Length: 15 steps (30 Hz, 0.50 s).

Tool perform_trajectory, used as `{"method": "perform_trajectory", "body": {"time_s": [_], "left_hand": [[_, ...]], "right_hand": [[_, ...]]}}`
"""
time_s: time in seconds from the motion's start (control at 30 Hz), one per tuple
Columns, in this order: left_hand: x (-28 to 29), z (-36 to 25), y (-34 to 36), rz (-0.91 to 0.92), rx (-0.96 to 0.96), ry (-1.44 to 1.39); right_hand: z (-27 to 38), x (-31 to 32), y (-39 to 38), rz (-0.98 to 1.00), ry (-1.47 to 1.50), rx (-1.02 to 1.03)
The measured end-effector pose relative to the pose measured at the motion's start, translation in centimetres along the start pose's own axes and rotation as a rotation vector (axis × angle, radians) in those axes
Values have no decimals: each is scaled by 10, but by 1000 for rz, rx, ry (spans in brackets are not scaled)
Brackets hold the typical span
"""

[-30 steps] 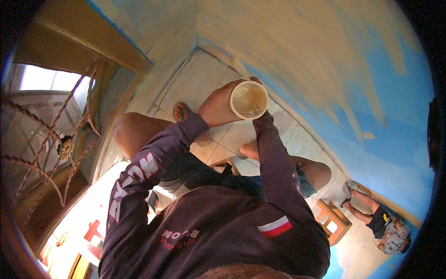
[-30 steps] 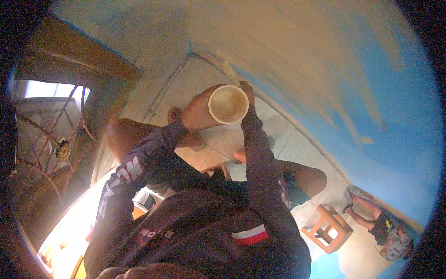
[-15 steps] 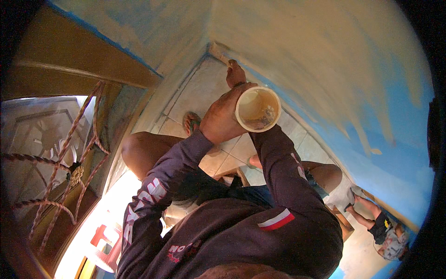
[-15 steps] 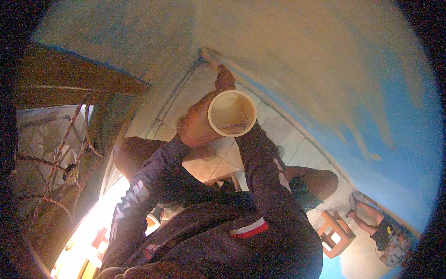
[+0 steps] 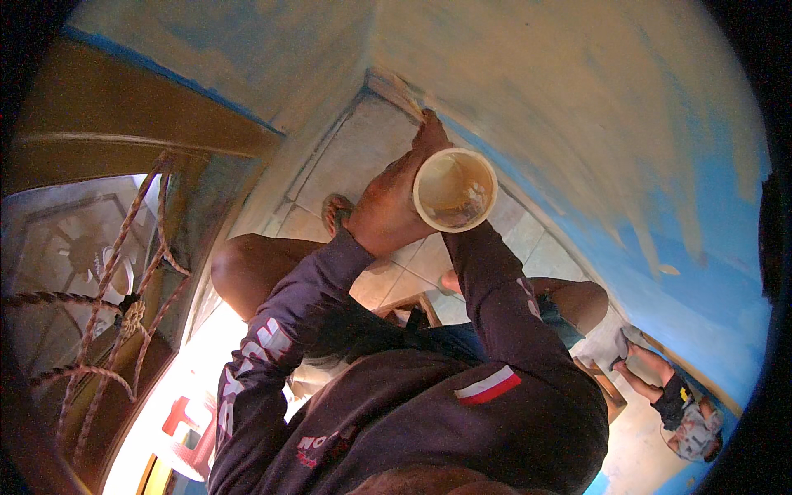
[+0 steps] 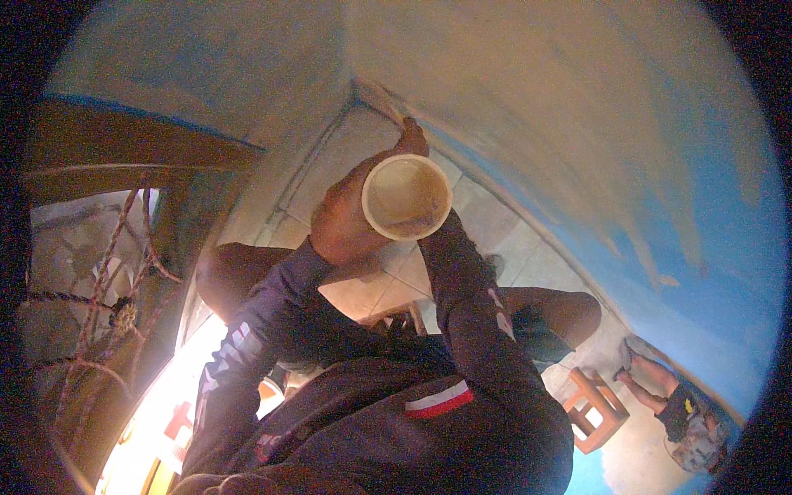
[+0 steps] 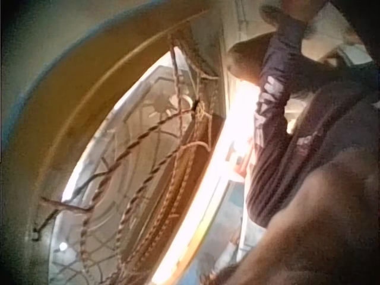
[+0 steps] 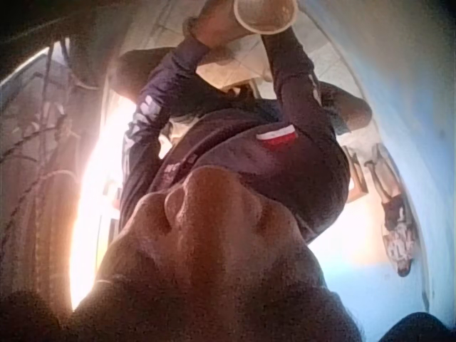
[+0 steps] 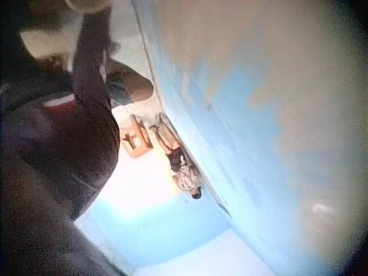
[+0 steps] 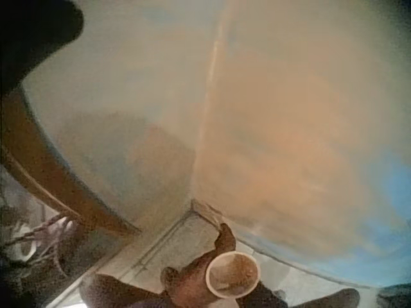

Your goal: The person sits on the floor and paints the ceiling with a brush, repeatedly dipping it into a small container of paint. The ceiling is partially painted blue, and the person applies a light-colored paint over it.

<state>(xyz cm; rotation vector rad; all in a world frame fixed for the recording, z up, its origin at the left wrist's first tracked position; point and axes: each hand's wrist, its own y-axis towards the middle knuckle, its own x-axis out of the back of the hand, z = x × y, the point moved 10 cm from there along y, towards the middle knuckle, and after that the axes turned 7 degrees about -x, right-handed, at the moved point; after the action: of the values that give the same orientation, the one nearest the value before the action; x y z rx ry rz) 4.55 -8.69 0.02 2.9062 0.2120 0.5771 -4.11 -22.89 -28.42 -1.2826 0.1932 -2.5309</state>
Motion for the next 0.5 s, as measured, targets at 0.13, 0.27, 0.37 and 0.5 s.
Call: {"method": "perform_trajectory", "body": {"time_s": [0.13, 0.27, 0.37, 0.5], "left_hand": [[-4, -9, -2, 38, -16, -19], [-11, -5, -7, 64, -18, -39], [-15, -5, -8, 71, -53, -49], [-15, -10, -9, 98, -44, -67]], "right_hand": [[-61, 16, -40, -5, 143, -8], [-95, 14, -51, -10, 289, -7], [-111, 16, -42, -28, 413, -2], [-136, 21, -26, -67, 596, -3]]}}
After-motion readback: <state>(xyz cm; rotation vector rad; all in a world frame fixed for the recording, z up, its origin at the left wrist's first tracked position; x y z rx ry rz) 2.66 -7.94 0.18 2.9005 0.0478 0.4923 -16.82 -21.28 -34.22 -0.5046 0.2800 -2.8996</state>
